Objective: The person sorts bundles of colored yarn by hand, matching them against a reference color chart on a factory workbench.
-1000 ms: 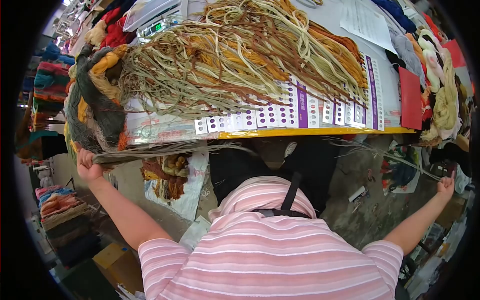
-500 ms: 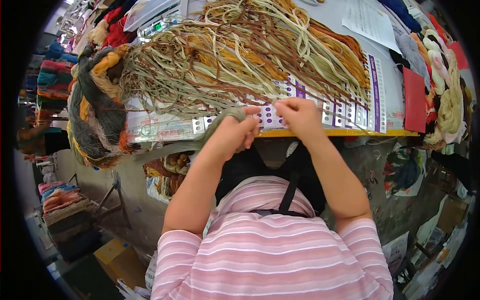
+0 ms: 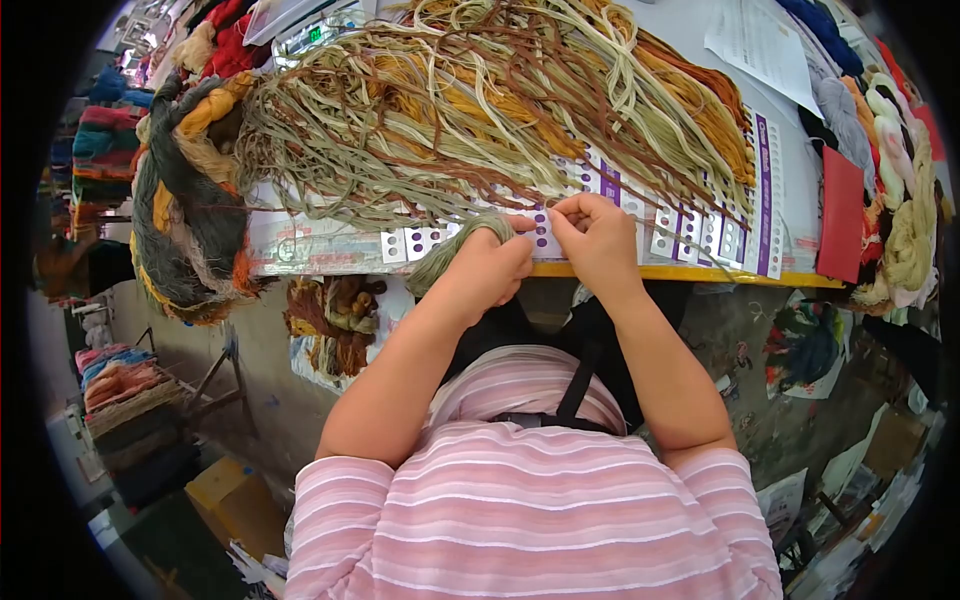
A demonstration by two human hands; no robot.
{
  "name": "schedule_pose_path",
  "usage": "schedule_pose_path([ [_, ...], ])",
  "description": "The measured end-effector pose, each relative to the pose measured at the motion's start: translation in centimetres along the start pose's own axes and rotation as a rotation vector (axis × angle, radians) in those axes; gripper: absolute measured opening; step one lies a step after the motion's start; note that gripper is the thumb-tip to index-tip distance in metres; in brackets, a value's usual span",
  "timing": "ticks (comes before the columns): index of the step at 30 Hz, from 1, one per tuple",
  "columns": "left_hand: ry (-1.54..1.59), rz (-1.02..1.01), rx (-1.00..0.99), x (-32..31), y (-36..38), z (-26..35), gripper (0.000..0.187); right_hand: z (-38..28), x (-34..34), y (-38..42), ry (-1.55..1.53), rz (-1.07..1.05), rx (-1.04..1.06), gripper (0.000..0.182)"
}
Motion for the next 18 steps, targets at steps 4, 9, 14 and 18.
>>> schedule_pose_path([
  [4, -0.006, 0.039, -0.052, -0.4, -1.0, 0.0, 0.038, -0.2, 0.1, 0.2, 0.033, -0.015, 0.031, 0.01],
  [9, 0.05, 0.042, -0.002, 0.1, 0.2, 0.5, 0.034, -0.2, 0.1, 0.1, 0.045, 0.001, 0.074, 0.011],
  [14, -0.073, 0.062, -0.097, 0.6, -1.6, 0.5, 0.024, -0.9, 0.2, 0.2, 0.095, 0.003, 0.073, 0.008],
  [18, -0.39, 0.152, -0.331, 1.1, -3.8, 0.2, 0.011, -0.8, 0.2, 0.3, 0.08, 0.014, 0.086, 0.008],
])
Point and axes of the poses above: each hand's wrist, its own y-axis away from the middle knuckle, its own x-axis out of the back of the hand, z = x × y, the point moved 4 cm from there along -y, towards the middle knuckle, and after that the axes turned 4 degrees about -z, right-handed, at the moved point
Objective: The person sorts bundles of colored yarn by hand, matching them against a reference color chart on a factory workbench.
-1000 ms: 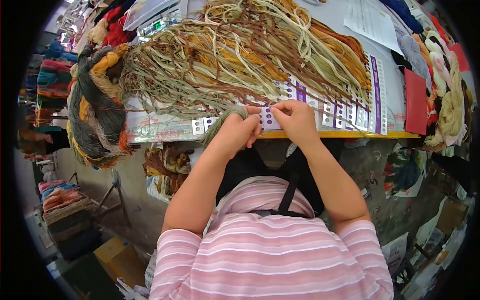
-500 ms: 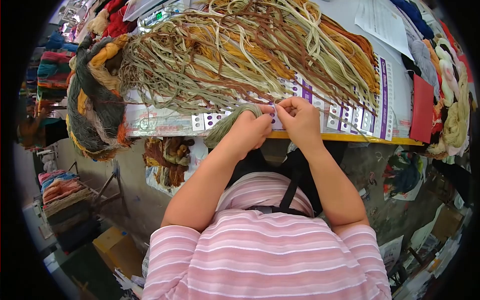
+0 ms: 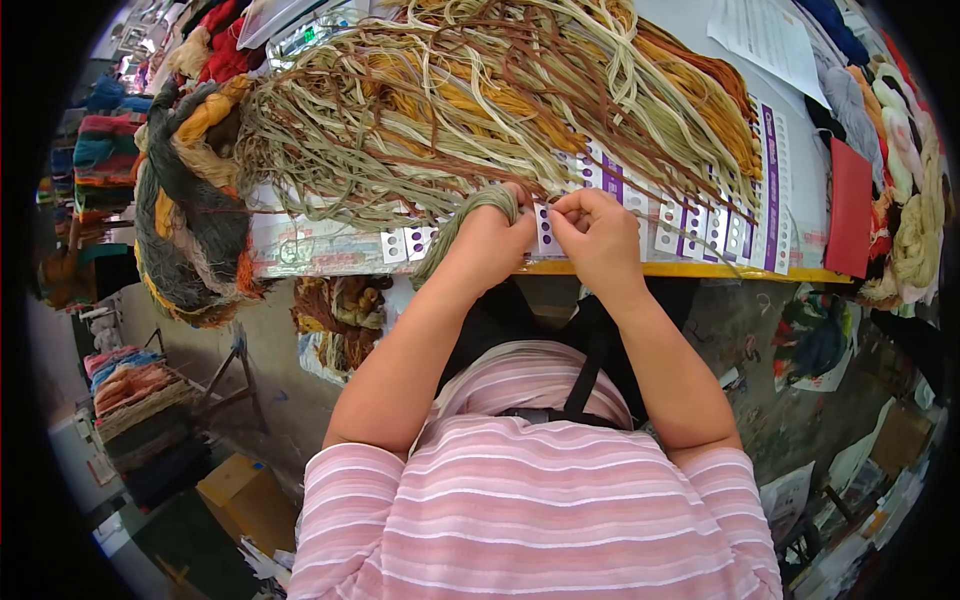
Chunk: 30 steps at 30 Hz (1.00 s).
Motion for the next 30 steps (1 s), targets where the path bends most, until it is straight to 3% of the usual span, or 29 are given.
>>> schedule_pose_path([
  [1, -0.027, 0.006, -0.03, 0.0, 0.0, 0.5, 0.009, -0.1, 0.1, 0.1, 0.005, -0.01, 0.016, 0.008],
  [4, 0.103, -0.052, 0.295, 0.0, 0.5, 1.2, 0.009, -0.1, 0.3, 0.5, -0.012, -0.051, 0.065, 0.01],
  [7, 0.157, -0.025, 0.328, 0.1, 0.7, 2.1, 0.009, 0.2, 0.4, 0.9, -0.11, -0.078, 0.068, 0.012],
  [10, 0.105, 0.004, 0.18, 0.5, 0.3, 1.3, 0.008, 0.2, 0.4, 0.9, -0.211, -0.086, -0.014, 0.016],
  [13, 0.146, 0.174, -0.056, 3.7, 0.5, 1.7, 0.004, -1.2, 0.9, 1.0, 0.042, -0.116, 0.054, 0.019],
  [16, 0.593, 0.251, -0.031, 7.7, 1.6, 2.8, 0.003, -1.5, 0.6, 1.5, 0.346, -0.045, 0.266, 0.02],
  [18, 0.888, 0.265, -0.058, 8.9, 2.6, 3.7, 0.002, -1.9, 0.4, 1.5, 0.425, -0.077, 0.215, 0.014],
  [21, 0.979, -0.005, -0.12, 8.8, 2.4, 3.3, 0.003, -2.4, -0.1, 1.2, 0.563, -0.039, 0.302, 0.009],
  [25, 0.773, -0.113, -0.029, 5.2, 1.8, 4.0, 0.008, -2.5, -0.1, 0.5, 0.551, 0.02, 0.394, 0.008],
  [28, 0.442, -0.287, -0.016, 2.4, 0.7, 3.1, 0.013, -2.5, 0.8, 0.4, 0.215, -0.065, 0.242, 0.009],
  [30, 0.194, -0.326, 0.064, 1.0, 0.6, 3.4, 0.016, -2.8, 1.1, 0.4, 0.021, -0.188, -0.023, 0.012],
])
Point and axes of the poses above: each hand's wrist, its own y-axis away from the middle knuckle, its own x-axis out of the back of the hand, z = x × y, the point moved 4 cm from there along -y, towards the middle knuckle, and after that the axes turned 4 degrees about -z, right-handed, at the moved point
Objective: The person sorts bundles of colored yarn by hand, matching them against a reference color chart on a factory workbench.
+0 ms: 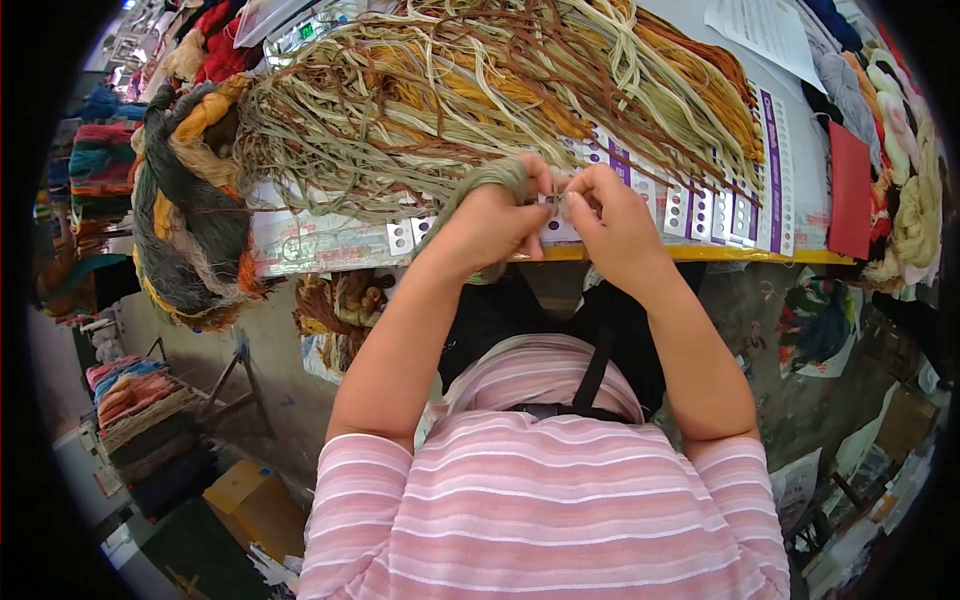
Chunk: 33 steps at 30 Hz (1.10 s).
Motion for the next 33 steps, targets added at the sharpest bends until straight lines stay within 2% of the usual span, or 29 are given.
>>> schedule_pose_path([
  [1, -0.013, 0.031, -0.008, -0.2, -0.2, -0.1, 0.016, 0.1, 0.0, 0.1, -0.108, -0.058, -0.12, 0.013],
  [3, -0.041, 0.095, -0.022, -0.3, -0.7, -0.6, 0.016, 1.7, -0.5, -0.4, -0.129, -0.073, -0.035, 0.017],
  [4, -0.233, 0.124, -0.17, 0.9, -1.0, -1.0, 0.017, 2.3, -0.7, -0.6, -0.142, -0.081, 0.007, 0.019],
  [7, -0.065, 0.245, -0.286, 4.4, 0.9, 1.2, 0.017, 0.5, -0.2, -0.1, 0.064, -0.232, -0.031, 0.021],
  [9, -0.016, 0.406, -0.286, 8.4, 3.2, 3.6, 0.017, 0.6, -0.3, -0.1, 0.175, -0.232, -0.01, 0.022],
  [11, 0.103, 0.423, -0.242, 14.7, 5.3, 4.9, 0.016, 0.8, -0.4, -0.2, 0.242, -0.203, 0.008, 0.023],
  [13, 0.141, 0.593, -0.302, 18.6, 7.4, 8.1, 0.014, 1.0, -0.7, -0.3, 0.264, -0.155, 0.022, 0.024],
  [15, 0.171, 0.565, -0.428, 23.8, 8.1, 9.0, 0.006, 1.0, -0.7, -0.3, 0.257, -0.139, 0.011, 0.025],
  [16, 0.185, 0.55, -0.49, 23.4, 8.2, 10.2, 0.004, 1.0, -0.7, -0.3, 0.253, -0.131, 0.006, 0.026],
  [19, -0.237, 1.103, -0.502, 21.2, 8.9, 12.0, 0.018, 1.1, -0.8, -0.3, 0.251, -0.113, 0.0, 0.026],
  [20, -0.499, 1.153, -0.438, 19.8, 8.9, 12.4, 0.041, 1.1, -0.7, -0.3, 0.229, -0.101, -0.012, 0.025],
  [22, -0.699, 1.1, -0.327, 15.6, 8.9, 12.1, 0.048, 0.9, -0.7, -0.3, 0.188, -0.083, -0.035, 0.023],
  [24, -0.491, 0.766, -0.462, 9.9, 8.1, 10.7, 0.05, 0.2, -0.8, 0.1, 0.081, 0.003, -0.003, 0.021],
  [25, -0.185, 0.535, -0.444, 6.8, 8.0, 9.7, 0.046, -0.3, -1.0, 0.3, 0.027, 0.038, 0.018, 0.02],
  [26, 0.113, 0.33, -0.381, 4.4, 7.9, 8.4, 0.05, -1.0, -1.4, 0.8, -0.173, 0.074, 0.043, 0.018],
  [27, 0.408, 0.118, -0.311, 2.5, 7.9, 7.3, 0.055, -2.9, -1.8, 1.4, -0.215, 0.074, 0.146, 0.018],
  [29, 0.482, -0.099, -0.284, 0.4, 7.7, 5.7, 0.059, -6.7, -1.7, 2.5, -0.298, 0.09, 0.348, 0.018],
  [30, 0.517, -0.219, -0.275, -0.6, 7.5, 5.3, 0.061, -7.4, -1.9, 2.7, -0.326, 0.046, 0.349, 0.017],
  [32, 0.634, -0.209, -0.246, -1.8, 7.8, 5.3, 0.063, -8.1, -2.5, 3.2, -0.383, -0.044, 0.346, 0.015],
  [33, 0.693, -0.199, -0.23, -2.0, 8.1, 5.3, 0.063, -7.7, -2.8, 3.4, -0.431, -0.088, 0.273, 0.015],
])
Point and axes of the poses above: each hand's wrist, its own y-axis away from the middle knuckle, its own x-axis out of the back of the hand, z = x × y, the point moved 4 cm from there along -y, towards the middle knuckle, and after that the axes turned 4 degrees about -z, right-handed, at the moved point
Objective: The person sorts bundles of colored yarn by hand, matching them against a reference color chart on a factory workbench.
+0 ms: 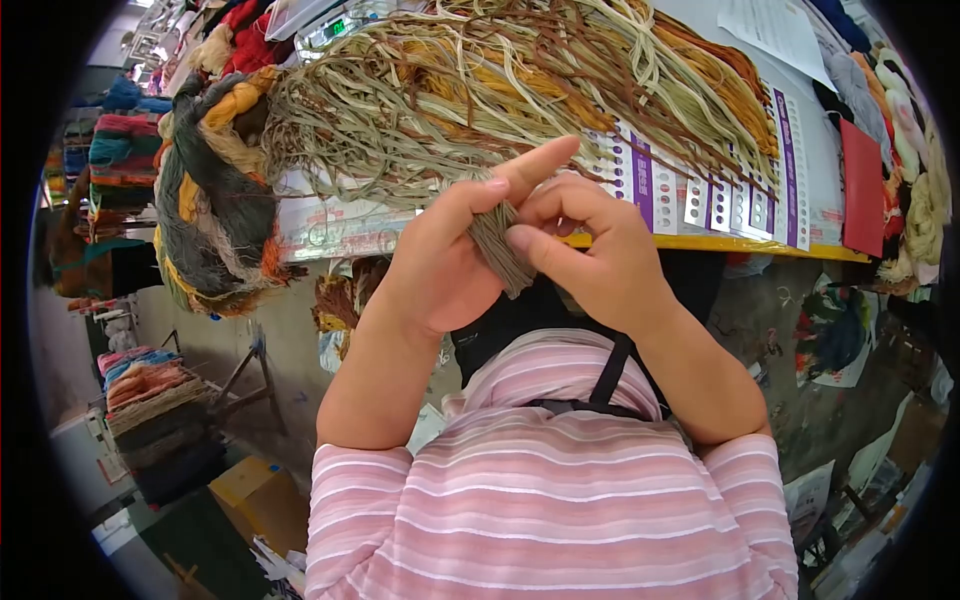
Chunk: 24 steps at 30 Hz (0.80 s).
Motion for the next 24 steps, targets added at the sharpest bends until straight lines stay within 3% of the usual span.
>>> schedule_pose_path([
  [5, -0.007, -0.024, 0.042, 0.8, 0.8, 0.1, 0.064, 1.1, -0.3, 0.9, -0.344, -0.077, -0.225, 0.011],
  [11, -0.208, 0.019, 0.064, 1.7, 1.5, 0.9, 0.059, 0.5, -0.5, 1.3, -0.515, -0.096, -0.249, 0.012],
  [13, -0.411, 0.131, 0.062, 1.6, 2.1, 1.3, 0.054, 0.4, -0.4, 1.4, -0.503, -0.102, -0.265, 0.013],
  [16, -0.52, 0.11, -0.017, 1.2, 2.5, 1.8, 0.046, 0.2, -0.6, 1.6, -0.505, -0.11, -0.295, 0.012],
  [19, -0.428, 0.105, 0.03, 1.0, 2.7, 1.8, 0.041, 0.2, -0.7, 1.6, -0.516, -0.123, -0.295, 0.012],
  [24, -0.584, 0.138, 0.052, 1.5, 3.0, 2.0, 0.041, 0.2, -0.9, 1.6, -0.495, -0.133, -0.322, 0.012],
])
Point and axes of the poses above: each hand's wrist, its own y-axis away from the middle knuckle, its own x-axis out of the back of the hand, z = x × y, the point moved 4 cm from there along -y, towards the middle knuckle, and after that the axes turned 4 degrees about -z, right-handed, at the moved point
